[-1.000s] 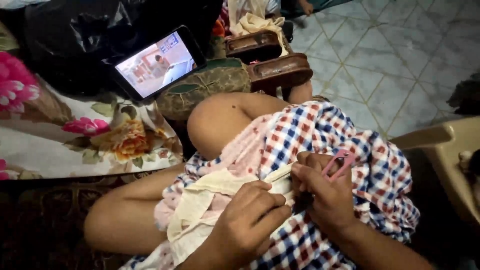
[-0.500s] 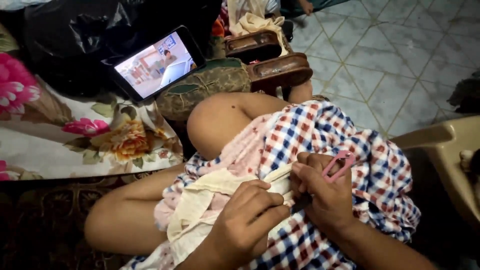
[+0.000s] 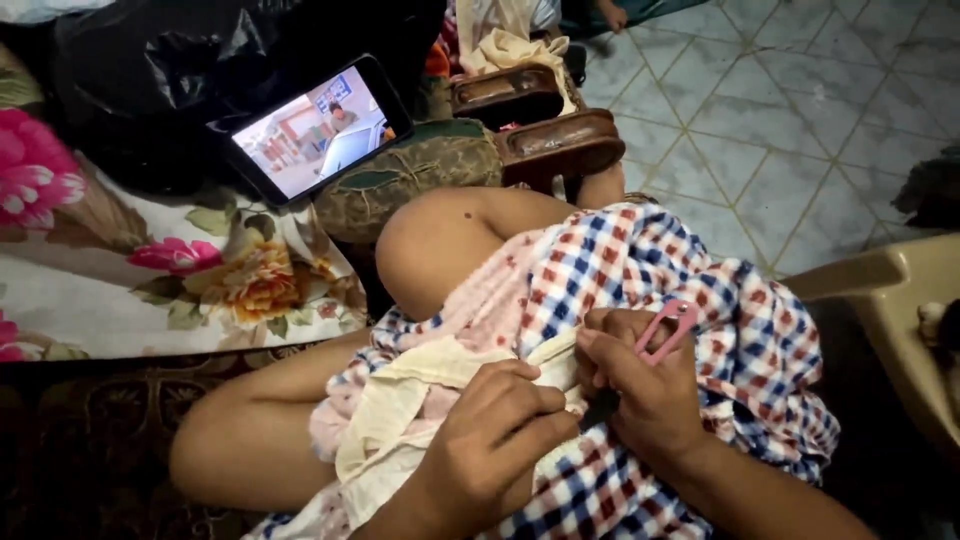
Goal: A person sits on the floor hand-sewing a white fabric item, using a small pink tool to assist, while a tablet plays a video nearby.
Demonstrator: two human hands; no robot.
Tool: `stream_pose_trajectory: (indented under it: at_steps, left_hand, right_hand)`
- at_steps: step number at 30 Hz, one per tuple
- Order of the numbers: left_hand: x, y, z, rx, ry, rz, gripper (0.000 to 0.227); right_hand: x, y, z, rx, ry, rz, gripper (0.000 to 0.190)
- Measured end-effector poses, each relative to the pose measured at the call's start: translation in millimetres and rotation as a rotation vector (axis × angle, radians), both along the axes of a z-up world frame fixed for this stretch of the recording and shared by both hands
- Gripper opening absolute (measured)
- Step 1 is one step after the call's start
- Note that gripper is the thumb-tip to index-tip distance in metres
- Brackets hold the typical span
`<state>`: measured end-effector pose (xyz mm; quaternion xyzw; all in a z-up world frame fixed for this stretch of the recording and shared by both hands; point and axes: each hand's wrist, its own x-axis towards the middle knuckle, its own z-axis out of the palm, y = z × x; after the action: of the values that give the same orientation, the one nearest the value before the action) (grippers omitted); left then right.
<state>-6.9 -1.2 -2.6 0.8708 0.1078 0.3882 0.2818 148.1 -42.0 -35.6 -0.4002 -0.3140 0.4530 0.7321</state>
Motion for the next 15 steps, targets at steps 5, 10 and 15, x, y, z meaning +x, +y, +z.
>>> stream_pose_trajectory:
  at_steps: [5,10,15]
  left_hand:
    - [-2,2,7,-0.026,-0.028,-0.028,0.010]
    - [-10,4,10,-0.138,0.246,-0.005,0.016]
    - [-10,38,-82,0.091,0.181,-0.155,0.011]
  right_hand:
    - [2,1,-5,-0.001,0.055,0.011,0.031]
    - [20,6,-14,-0.116,0.577,0.125,0.025]
    - [99,33,-48,-0.116,0.734,0.240,0.029]
